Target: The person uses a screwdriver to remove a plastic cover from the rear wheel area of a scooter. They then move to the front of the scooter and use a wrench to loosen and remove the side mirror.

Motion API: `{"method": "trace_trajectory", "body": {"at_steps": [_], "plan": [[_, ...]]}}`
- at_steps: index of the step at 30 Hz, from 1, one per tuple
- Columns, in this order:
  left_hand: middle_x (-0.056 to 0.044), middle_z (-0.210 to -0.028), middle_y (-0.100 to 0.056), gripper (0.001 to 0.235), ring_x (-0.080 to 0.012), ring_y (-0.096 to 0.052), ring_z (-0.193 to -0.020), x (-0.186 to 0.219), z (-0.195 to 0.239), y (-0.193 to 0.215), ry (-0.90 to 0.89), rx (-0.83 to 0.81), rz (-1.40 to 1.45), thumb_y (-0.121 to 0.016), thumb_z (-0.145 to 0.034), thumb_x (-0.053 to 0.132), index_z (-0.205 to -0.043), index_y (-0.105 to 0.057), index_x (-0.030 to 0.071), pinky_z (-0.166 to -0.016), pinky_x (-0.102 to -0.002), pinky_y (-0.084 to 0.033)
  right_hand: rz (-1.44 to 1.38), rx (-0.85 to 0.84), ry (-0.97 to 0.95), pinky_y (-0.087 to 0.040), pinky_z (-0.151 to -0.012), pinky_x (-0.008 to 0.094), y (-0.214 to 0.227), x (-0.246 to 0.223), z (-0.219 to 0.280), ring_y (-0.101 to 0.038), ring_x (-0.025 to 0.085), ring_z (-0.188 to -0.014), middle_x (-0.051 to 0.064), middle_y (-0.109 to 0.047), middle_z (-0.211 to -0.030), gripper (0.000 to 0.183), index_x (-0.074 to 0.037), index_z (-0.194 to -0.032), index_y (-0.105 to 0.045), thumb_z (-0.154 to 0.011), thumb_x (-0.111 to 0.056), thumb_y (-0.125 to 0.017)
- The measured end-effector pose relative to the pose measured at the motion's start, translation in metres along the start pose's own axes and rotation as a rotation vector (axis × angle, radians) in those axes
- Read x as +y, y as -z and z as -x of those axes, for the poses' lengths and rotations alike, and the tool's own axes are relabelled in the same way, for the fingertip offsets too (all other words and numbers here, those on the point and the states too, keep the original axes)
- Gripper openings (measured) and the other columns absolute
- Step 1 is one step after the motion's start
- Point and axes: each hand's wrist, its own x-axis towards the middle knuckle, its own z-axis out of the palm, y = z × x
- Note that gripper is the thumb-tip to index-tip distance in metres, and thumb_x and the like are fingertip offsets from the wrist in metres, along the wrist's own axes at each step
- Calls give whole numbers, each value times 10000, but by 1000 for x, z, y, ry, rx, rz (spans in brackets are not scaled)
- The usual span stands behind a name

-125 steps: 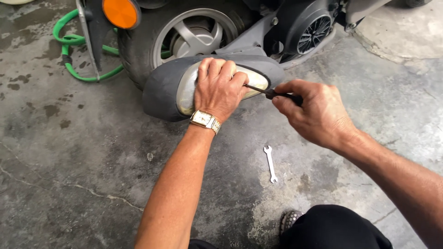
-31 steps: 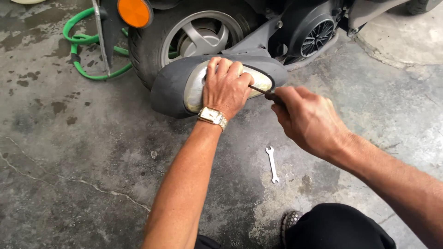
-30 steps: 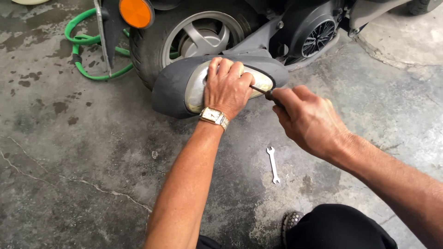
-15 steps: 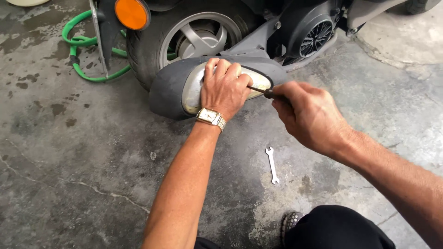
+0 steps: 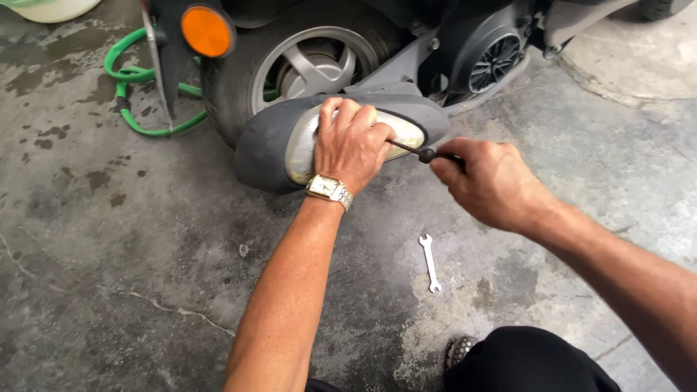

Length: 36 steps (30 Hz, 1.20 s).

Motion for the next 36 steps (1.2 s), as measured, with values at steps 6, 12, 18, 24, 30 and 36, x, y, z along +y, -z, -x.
{"method": "trace_trajectory", "body": {"at_steps": [6, 12, 18, 24, 30, 36], "plan": [[-5, -655, -411, 185, -202, -479, -788, -1, 0, -9, -14, 46, -27, -690, -652, 213, -613, -511, 188, -906, -444, -305, 387, 210, 302, -533, -673, 464, -14, 14, 6, -628, 325, -777, 76, -581, -816, 287, -198, -1083, -536, -810, -284, -554], [-12, -664, -412, 211, -210, -476, -789, 0, -2, -6, -47, 33, -53, -694, -668, 244, -632, -495, 185, -899, -450, -304, 675, 204, 297, -470, -738, 413, -27, 28, 0, -659, 302, -753, 61, -599, -777, 320, -186, -1196, -440, -882, -244, -459], [-14, -672, -408, 226, -219, -475, -800, -2, 1, -10, -63, 3, -79, -695, -694, 290, -656, -502, 179, -914, -466, -293, 287, -101, -123, -543, -700, 433, -31, 35, -6, -672, 325, -790, 64, -673, -843, 340, -309, -1128, -483, -800, -354, -562], [-24, -693, -424, 225, -237, -488, -791, -5, 3, -7, -118, -23, -62, -648, -763, 324, -713, -500, 162, -920, -475, -326, -462, -37, -166, -487, -525, 331, -43, 60, -18, -619, 200, -523, 59, -586, -536, 190, -96, -829, -564, -696, -203, -649], [-31, -698, -391, 258, -249, -483, -786, -8, 7, 13, -119, -39, -74, -547, -870, 369, -745, -485, 152, -911, -445, -371, -1016, 84, -336, -414, -354, 286, -56, 27, -31, -477, 150, -358, 160, -558, -576, 273, 11, -760, -590, -708, -228, -712], [-25, -684, -387, 251, -236, -476, -735, -5, 8, 19, -89, -64, -135, -516, -886, 373, -755, -461, 166, -877, -432, -366, -1210, 30, -478, -457, -369, 336, -89, 25, -65, -497, 174, -391, 246, -570, -679, 550, 143, -964, -458, -762, -306, -702]]}}
